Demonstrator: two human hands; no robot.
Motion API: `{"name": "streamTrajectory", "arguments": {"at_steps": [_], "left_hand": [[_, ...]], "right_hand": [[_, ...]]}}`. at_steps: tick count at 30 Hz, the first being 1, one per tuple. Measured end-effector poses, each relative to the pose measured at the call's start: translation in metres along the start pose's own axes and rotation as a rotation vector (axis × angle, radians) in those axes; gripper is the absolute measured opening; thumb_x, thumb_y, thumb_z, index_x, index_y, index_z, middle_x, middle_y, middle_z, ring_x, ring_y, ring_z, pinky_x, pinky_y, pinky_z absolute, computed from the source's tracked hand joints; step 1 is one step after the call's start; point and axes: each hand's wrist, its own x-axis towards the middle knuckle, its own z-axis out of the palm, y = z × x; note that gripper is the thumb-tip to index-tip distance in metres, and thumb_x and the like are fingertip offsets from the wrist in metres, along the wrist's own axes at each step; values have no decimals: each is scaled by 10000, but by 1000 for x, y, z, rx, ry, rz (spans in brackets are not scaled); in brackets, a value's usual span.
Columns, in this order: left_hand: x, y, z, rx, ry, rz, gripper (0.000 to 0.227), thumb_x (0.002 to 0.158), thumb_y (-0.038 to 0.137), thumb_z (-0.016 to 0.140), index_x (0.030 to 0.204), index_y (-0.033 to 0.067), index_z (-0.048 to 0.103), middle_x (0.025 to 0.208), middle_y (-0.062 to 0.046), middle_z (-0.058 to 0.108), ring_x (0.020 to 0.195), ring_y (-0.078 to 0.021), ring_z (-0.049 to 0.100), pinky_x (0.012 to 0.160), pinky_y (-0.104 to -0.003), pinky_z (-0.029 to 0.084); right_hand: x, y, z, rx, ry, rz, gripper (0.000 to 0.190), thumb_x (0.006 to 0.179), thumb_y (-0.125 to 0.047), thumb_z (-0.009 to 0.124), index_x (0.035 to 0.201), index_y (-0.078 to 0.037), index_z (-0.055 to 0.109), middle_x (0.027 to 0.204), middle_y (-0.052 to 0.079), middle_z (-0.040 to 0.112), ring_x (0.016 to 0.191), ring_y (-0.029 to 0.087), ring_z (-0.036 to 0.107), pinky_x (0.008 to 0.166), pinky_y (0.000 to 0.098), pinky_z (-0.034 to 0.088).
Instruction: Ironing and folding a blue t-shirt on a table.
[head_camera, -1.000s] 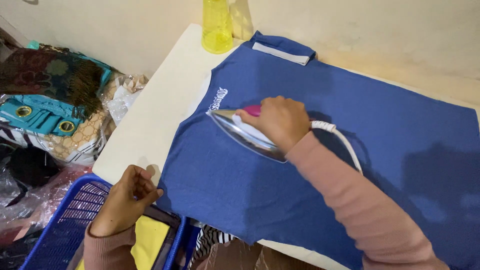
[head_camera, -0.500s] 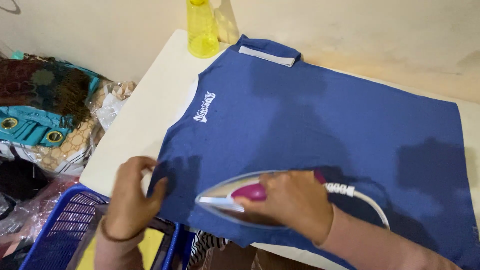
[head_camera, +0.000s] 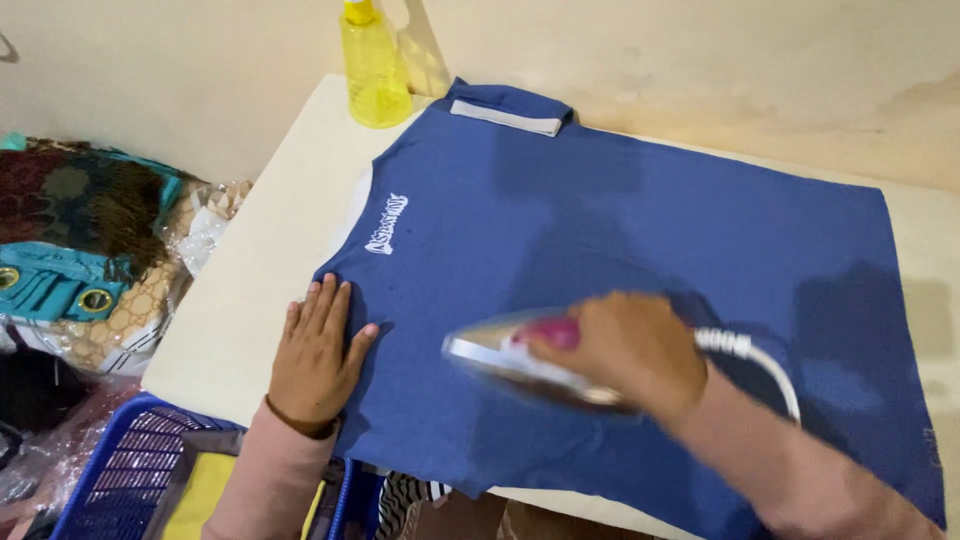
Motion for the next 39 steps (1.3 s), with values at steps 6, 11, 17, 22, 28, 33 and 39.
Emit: {"name": "streamTrajectory", "arguments": {"at_steps": [6,11,17,22,28,33,39], "left_hand": [[2,-1,1,30,-37,-22,649,987,419,571,1460,-20,497,1538,-262,466,1457,-405,411,1193,-541,276],[-3,-4,4,-11,-34,-30,662,1000,427,545,1486,-18,482,1557,-265,447,1473,-406,391,1212,-552,255],[-5,-12,10,2,-56,-10,652,1024,427,529,1497,-20,477,1575,-283,430,1485,-437,374,1212,-576,244],[-4,-12,9,-6,-35,13,666,1016,438,522,1492,-26,482,1581,-296,424,1483,-454,375,1214,-584,251],[-3,-15,10,30,-72,19,687,1024,461,519,1495,-37,485,1571,-303,435,1493,-457,374,1220,-600,256],[-4,-15,6,27,-105,-8,702,1020,480,517,1503,-30,484,1586,-297,428,1501,-457,366,1213,-617,253],[5,-22,8,122,-193,-16,772,954,518,558,1496,-24,465,1562,-307,423,1467,-469,365,1160,-627,261]], "right_hand": [[-64,-6,32,-19,14,-220,757,822,-802,567,997,-103,801,684,139,722,469,222,718,424,367,582],[-32,41,41,-44,362,-238,710,840,-750,582,823,-72,796,589,111,718,387,212,673,370,364,536],[-10,86,8,-16,351,137,699,858,-750,561,853,-95,805,598,114,719,469,222,690,461,374,559],[-42,74,18,43,110,162,709,789,-772,560,968,-130,802,621,111,733,500,226,729,489,372,595],[-106,63,65,-17,291,-155,771,736,-836,565,857,-121,826,617,124,713,457,221,705,455,361,583],[-94,100,50,-72,117,161,742,758,-803,531,935,-126,777,581,94,699,372,191,635,382,379,525],[-91,194,40,207,295,461,631,926,-650,547,866,-74,799,557,56,705,363,175,633,391,335,528]]}}
